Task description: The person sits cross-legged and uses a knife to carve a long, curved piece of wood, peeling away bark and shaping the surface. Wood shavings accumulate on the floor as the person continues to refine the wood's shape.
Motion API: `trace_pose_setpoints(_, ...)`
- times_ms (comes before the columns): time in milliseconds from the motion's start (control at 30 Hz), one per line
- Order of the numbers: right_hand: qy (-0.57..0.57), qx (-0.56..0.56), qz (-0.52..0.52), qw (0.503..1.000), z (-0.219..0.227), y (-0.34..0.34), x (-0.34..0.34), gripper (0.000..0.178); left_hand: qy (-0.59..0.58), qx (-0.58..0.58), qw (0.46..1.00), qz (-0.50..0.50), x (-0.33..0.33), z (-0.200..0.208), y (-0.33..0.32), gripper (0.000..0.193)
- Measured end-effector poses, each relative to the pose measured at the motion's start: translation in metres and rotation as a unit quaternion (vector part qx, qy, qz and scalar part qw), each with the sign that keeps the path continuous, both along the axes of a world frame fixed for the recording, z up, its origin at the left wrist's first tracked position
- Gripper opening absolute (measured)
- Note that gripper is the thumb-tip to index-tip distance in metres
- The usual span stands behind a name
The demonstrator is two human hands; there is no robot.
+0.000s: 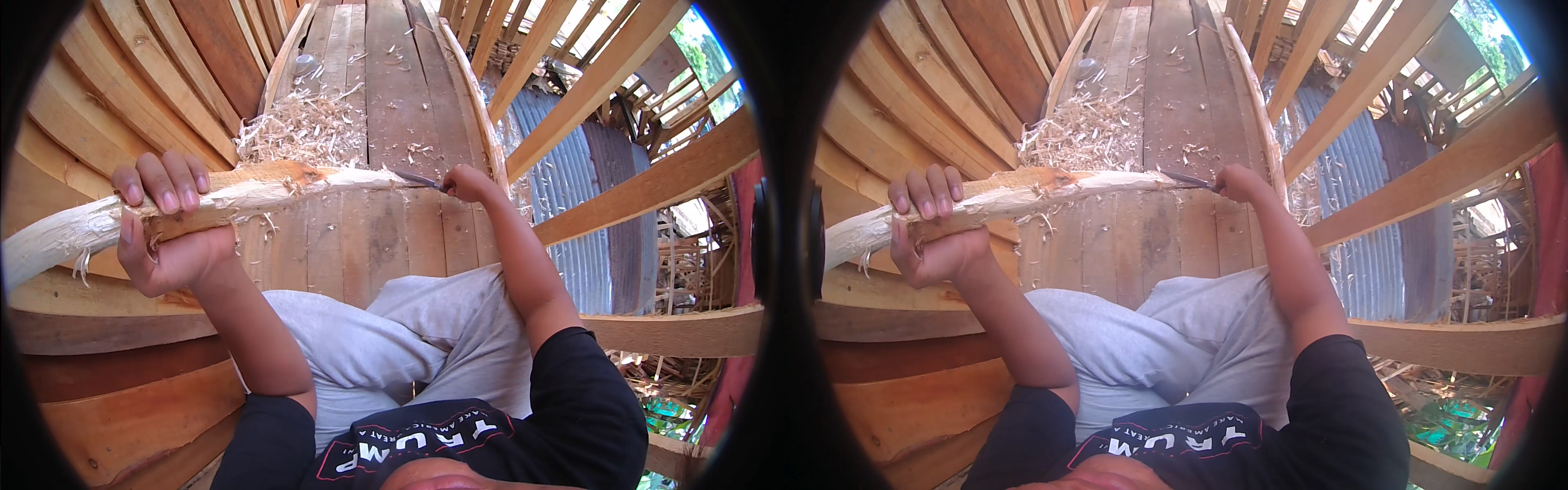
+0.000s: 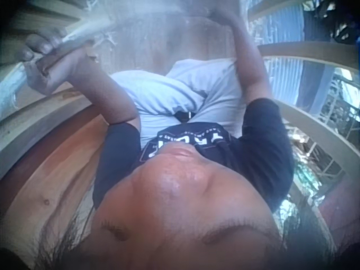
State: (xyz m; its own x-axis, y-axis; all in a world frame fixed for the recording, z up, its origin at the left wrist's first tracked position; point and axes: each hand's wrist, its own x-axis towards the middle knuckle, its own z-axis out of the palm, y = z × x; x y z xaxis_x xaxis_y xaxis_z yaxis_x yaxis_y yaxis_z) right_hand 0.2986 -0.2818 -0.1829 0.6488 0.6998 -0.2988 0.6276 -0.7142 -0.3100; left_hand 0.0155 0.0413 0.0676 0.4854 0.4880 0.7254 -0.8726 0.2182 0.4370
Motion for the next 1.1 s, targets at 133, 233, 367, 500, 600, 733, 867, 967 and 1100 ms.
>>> trace_pose_setpoints(133, -0.100, 0.004, -0.139, 0.985, 0.009, 0.003, 0.001, 0.020, 0.001, 0.004, 1.000, -0.004, 0.000, 0.002, -0.004, 0.022)
trace_pose_setpoints(233, -0.031, 0.019, -0.067, 0.997, 0.011, -0.008, 0.007, 0.021, -0.020, 0.004, 1.000, 0.015, -0.003, 0.004, -0.006, 0.022)
trace_pose_setpoints(367, -0.091, -0.042, -0.035, 0.994, 0.002, 0.000, -0.005, 0.021, -0.037, -0.002, 0.998, 0.046, -0.008, 0.006, -0.002, 0.022)
trace_pose_setpoints(500, -0.123, 0.057, -0.112, 0.984, 0.007, 0.010, 0.000, 0.018, -0.015, -0.002, 0.998, 0.063, -0.011, 0.008, -0.001, 0.022)
trace_pose_setpoints(600, -0.090, 0.006, -0.051, 0.995, -0.005, 0.011, -0.008, 0.016, -0.008, -0.004, 0.998, 0.061, -0.010, 0.009, -0.001, 0.022)
trace_pose_setpoints(733, -0.179, -0.022, -0.061, 0.982, -0.010, 0.028, -0.015, 0.017, -0.008, -0.005, 0.998, 0.055, -0.010, 0.008, -0.001, 0.022)
trace_pose_setpoints(867, -0.035, 0.041, 0.072, 0.996, -0.004, 0.043, -0.026, 0.012, -0.022, 0.015, 0.999, 0.033, -0.011, 0.010, -0.001, 0.022)
trace_pose_setpoints(967, -0.074, -0.021, 0.080, 0.994, -0.001, 0.052, -0.052, 0.010, -0.024, 0.018, 0.999, 0.027, -0.013, 0.010, -0.002, 0.023)
trace_pose_setpoints(1100, -0.169, 0.088, -0.077, 0.979, -0.011, 0.052, -0.024, 0.015, -0.022, 0.016, 0.999, 0.033, -0.013, 0.008, 0.000, 0.024)
